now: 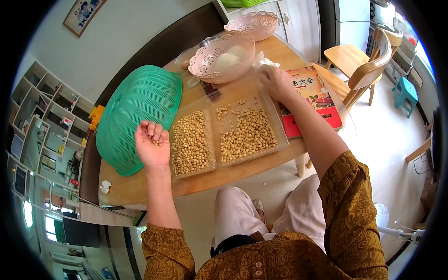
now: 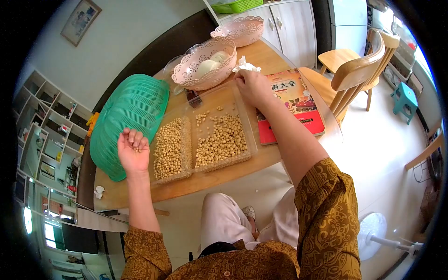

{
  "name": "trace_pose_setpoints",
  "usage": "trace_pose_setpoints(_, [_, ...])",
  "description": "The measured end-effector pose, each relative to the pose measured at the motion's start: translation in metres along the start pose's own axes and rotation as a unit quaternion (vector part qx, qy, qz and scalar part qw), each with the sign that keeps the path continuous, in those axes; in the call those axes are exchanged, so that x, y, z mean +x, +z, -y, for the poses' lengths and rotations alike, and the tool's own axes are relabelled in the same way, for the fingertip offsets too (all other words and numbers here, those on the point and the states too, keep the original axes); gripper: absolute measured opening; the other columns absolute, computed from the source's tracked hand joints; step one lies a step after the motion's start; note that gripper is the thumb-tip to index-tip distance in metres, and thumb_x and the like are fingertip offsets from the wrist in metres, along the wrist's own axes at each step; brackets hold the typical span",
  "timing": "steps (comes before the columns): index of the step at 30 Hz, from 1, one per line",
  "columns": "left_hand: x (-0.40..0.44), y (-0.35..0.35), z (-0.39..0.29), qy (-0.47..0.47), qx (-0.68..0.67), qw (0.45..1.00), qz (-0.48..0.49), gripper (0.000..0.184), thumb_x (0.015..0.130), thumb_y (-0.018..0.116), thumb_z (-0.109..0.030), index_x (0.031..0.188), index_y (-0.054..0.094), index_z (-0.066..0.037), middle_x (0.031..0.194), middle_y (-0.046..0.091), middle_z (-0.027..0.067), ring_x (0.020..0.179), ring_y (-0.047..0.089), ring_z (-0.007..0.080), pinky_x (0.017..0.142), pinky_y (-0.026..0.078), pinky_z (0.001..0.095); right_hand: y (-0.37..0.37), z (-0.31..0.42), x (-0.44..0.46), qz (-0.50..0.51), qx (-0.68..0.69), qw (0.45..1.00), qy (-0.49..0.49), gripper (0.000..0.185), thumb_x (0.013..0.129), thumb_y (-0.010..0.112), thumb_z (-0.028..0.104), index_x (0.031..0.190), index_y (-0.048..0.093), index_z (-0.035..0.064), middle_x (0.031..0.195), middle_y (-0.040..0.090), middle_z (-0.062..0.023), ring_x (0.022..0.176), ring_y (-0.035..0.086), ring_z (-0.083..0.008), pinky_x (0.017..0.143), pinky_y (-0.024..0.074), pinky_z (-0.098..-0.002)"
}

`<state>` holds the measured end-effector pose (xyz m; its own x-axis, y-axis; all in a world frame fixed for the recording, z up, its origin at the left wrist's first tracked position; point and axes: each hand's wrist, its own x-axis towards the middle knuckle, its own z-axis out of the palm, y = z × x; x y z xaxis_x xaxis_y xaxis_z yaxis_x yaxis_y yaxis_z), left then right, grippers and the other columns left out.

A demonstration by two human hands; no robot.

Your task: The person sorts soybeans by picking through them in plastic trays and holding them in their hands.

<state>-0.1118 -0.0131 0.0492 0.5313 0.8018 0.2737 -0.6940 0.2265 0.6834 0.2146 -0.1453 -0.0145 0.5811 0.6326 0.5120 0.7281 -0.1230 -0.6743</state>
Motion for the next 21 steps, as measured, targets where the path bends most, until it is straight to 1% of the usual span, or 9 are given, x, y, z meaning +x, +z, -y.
trace_pose_setpoints(4, [-0.0034, 0.0077, 0.0018, 0.01, 0.019, 1.0, -0.022, 0.021, 0.095, 0.038, -0.022, 0.086, 0.052, -0.009, 0.064, 0.037, -0.0007, 0.057, 0.034, 0.0104, 0.05, 0.03, 0.0241, -0.0002, 0.0, 0.0, -0.004, 0.002, 1.0, -0.011, 0.02, 0.085, 0.052, 0.022, 0.089, 0.064, 0.0066, 0.085, 0.065, -0.0167, 0.081, 0.061, -0.0346, 0.072, 0.0483, -0.043])
trace_pose_setpoints(7, [-0.0032, 0.0065, 0.0017, 0.013, 0.027, 0.999, -0.017, 0.021, 0.095, 0.039, -0.022, 0.086, 0.052, -0.009, 0.064, 0.037, -0.001, 0.058, 0.035, 0.0103, 0.051, 0.03, 0.0239, -0.0009, 0.0005, -0.0002, -0.005, 0.007, 1.0, -0.01, 0.02, 0.085, 0.052, 0.021, 0.089, 0.065, 0.0066, 0.085, 0.065, -0.0168, 0.081, 0.061, -0.0348, 0.072, 0.0482, -0.0432])
trace_pose_setpoints(9, [-0.0019, 0.0043, 0.002, 0.013, 0.034, 0.999, 0.004, 0.02, 0.095, 0.04, -0.023, 0.087, 0.052, -0.009, 0.065, 0.037, -0.0013, 0.058, 0.035, 0.0101, 0.051, 0.03, 0.0237, -0.0002, 0.0, 0.0007, -0.001, 0.004, 1.0, -0.004, 0.02, 0.085, 0.052, 0.022, 0.089, 0.065, 0.0068, 0.085, 0.065, -0.0168, 0.081, 0.061, -0.0348, 0.072, 0.0482, -0.0433])
trace_pose_setpoints(12, [-0.0042, 0.0105, 0.0039, 0.023, 0.07, 0.997, -0.016, 0.019, 0.095, 0.04, -0.022, 0.088, 0.052, -0.008, 0.065, 0.037, -0.0015, 0.058, 0.035, 0.0097, 0.052, 0.03, 0.0233, 0.0003, -0.001, 0.0008, 0.004, 0.003, 1.0, 0.002, 0.021, 0.085, 0.052, 0.022, 0.09, 0.065, 0.0071, 0.085, 0.065, -0.0167, 0.081, 0.061, -0.0349, 0.073, 0.0483, -0.0433])
trace_pose_setpoints(19, [-0.0055, 0.011, 0.0047, 0.029, 0.088, 0.996, 0.001, 0.02, 0.094, 0.04, -0.021, 0.088, 0.052, -0.007, 0.065, 0.038, -0.0013, 0.058, 0.035, 0.0097, 0.053, 0.03, 0.0238, 0.0012, -0.0023, 0.001, 0.006, -0.001, 1.0, 0.006, 0.021, 0.085, 0.052, 0.024, 0.09, 0.065, 0.0073, 0.085, 0.065, -0.0167, 0.08, 0.061, -0.0347, 0.072, 0.0483, -0.0433])
trace_pose_setpoints(21, [-0.0063, 0.0118, 0.0051, 0.052, 0.133, 0.99, -0.003, 0.025, 0.094, 0.037, -0.024, 0.088, 0.054, -0.007, 0.068, 0.043, 0.0008, 0.063, 0.04, 0.0115, 0.06, 0.036, 0.0254, 0.0018, -0.003, 0.0014, 0.005, -0.003, 1.0, 0.005, 0.021, 0.085, 0.052, 0.023, 0.09, 0.065, 0.0074, 0.085, 0.065, -0.0166, 0.08, 0.061, -0.0347, 0.072, 0.0483, -0.0434])
